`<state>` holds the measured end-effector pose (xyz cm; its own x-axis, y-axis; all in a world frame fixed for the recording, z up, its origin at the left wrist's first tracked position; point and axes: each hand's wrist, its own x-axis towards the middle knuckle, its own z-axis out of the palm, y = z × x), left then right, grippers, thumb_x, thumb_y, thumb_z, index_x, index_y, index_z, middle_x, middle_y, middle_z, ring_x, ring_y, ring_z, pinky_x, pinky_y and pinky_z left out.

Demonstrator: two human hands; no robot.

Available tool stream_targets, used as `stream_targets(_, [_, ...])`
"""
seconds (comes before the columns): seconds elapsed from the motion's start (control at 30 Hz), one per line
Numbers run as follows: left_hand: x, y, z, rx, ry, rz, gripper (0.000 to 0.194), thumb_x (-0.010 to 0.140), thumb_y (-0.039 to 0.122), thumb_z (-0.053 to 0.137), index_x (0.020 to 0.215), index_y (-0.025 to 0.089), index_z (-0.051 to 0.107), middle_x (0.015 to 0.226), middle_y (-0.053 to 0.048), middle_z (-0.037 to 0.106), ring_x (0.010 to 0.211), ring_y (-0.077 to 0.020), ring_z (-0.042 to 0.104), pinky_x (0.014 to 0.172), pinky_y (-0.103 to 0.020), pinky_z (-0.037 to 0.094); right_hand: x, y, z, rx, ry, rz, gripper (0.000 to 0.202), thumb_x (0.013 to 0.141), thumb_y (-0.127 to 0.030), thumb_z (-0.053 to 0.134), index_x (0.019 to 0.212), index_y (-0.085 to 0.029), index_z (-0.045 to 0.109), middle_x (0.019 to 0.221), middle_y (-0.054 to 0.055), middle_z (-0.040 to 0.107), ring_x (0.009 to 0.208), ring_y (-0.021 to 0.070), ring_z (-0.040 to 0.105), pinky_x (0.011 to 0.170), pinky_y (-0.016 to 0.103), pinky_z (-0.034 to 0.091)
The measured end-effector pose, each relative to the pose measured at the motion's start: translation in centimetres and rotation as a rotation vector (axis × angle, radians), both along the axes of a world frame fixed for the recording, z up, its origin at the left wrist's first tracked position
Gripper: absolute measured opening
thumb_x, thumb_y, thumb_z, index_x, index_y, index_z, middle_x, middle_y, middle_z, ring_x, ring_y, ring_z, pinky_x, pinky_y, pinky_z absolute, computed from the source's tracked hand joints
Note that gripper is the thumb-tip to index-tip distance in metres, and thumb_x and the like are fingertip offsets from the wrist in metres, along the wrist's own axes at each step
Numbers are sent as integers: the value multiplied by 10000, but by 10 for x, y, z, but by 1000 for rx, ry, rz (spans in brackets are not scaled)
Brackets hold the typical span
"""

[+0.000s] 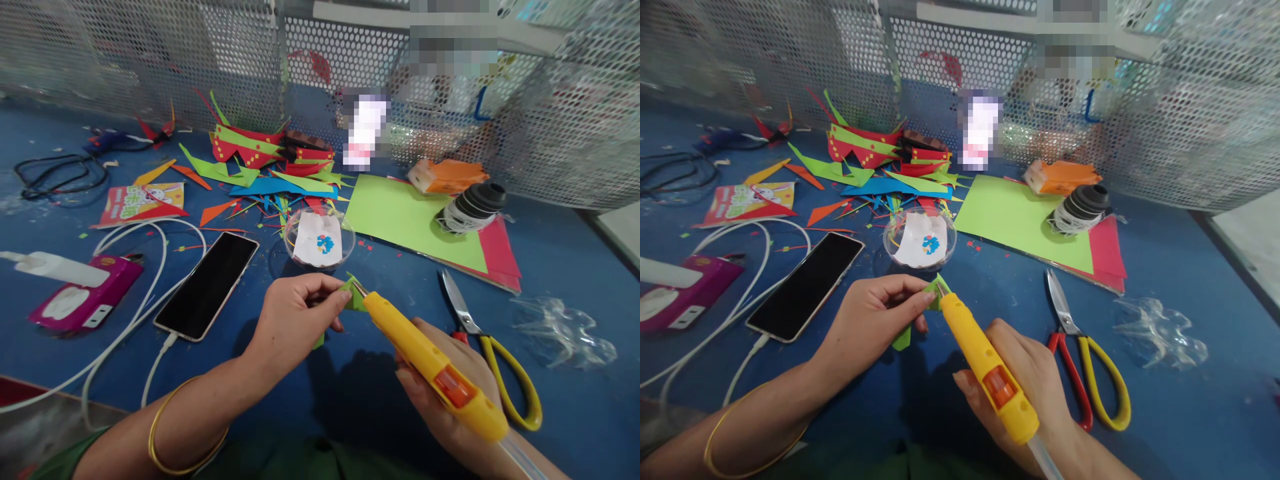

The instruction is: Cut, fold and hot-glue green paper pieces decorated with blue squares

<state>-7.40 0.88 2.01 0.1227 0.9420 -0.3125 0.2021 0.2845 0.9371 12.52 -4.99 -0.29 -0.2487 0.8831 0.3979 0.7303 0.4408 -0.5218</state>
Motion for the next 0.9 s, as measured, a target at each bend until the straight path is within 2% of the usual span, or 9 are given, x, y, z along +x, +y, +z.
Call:
stream_targets(0.37, [-1,0,-3,8,-17,0,144,829,289,689,831,168,767,490,24,643,432,-77,526,418,-160,360,-1,-1,-1,-20,40,7,378,999,-474,454,716,-231,514,625,-3,572,485,130,545,426,279,356])
stream_targets(0.9, [-1,-1,-3,2,-28,4,147,829,290,698,818,163,769,499,27,647,428,-63,496,413,-139,353,1,-1,0,-8,-1,10,381,996,-481,462,700,-243,490,648,8,598,506,140,567,436,271,377])
